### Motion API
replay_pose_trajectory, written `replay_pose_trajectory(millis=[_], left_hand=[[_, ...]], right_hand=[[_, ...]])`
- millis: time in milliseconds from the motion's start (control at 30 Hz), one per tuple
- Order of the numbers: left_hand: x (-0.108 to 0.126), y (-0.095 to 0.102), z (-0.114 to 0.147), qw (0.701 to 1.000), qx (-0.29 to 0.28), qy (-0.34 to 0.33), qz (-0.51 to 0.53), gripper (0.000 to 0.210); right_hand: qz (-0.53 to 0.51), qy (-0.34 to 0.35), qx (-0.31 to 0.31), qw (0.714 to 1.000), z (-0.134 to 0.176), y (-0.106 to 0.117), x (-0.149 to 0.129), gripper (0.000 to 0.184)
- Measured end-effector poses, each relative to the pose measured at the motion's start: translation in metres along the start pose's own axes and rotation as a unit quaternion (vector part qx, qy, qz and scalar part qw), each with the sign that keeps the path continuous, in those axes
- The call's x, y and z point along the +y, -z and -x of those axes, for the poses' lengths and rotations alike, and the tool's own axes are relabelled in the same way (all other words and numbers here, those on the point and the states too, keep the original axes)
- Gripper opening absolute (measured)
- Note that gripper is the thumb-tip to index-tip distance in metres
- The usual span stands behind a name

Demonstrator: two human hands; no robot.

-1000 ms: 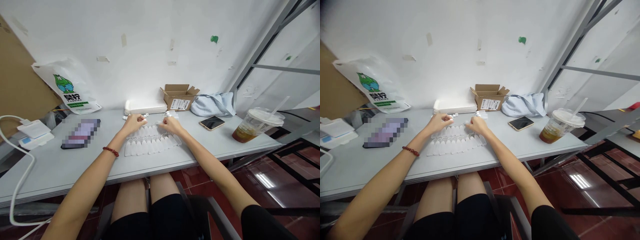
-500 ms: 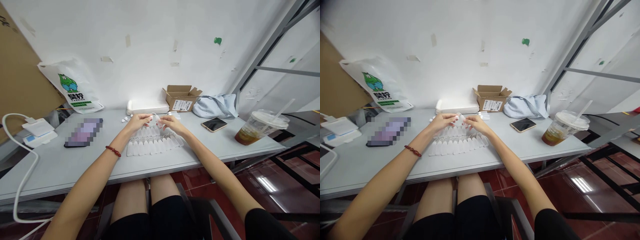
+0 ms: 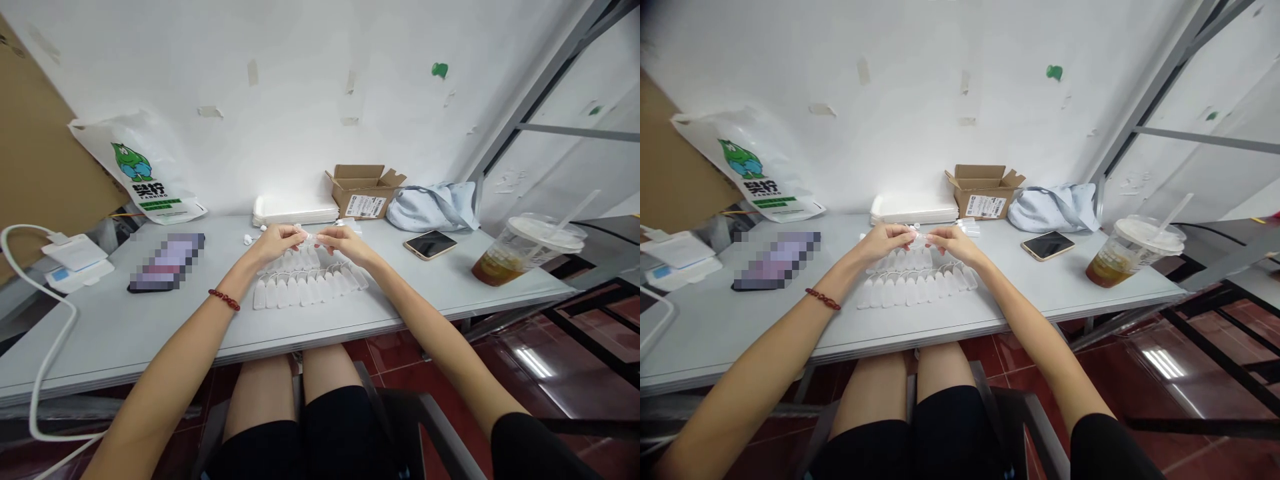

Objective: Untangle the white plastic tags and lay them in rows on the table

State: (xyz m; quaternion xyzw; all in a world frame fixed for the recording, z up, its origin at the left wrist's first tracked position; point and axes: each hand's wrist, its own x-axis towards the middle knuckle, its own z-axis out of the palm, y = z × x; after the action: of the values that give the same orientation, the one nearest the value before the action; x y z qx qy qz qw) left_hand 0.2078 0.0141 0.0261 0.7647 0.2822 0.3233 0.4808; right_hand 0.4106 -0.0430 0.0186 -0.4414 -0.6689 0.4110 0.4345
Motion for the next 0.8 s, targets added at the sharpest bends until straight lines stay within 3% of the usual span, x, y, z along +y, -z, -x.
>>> replay_pose_trajectory(millis=[167, 600, 800], left_hand=[[0.0022, -0.0059, -0.0002, 1.0, 0.023, -0.002, -0.004, 0.038], [-0.0012, -0.0034, -0.0011, 1.0, 0.009, -0.004, 0.029, 0.036], [0.006, -0.0068, 0.0004, 0.998, 0.052, 0.029, 0.036, 0.041]], right_hand=[[-0.024, 0.023, 0.048, 0.998, -0.0016, -0.0007, 0.0016, 0.035], [-0.093, -0.032, 0.026, 0.995, 0.0, -0.004, -0.0023, 0.036], [-0.101, -0.028, 0.04, 0.994, 0.0001, -0.005, -0.0058, 0.035]])
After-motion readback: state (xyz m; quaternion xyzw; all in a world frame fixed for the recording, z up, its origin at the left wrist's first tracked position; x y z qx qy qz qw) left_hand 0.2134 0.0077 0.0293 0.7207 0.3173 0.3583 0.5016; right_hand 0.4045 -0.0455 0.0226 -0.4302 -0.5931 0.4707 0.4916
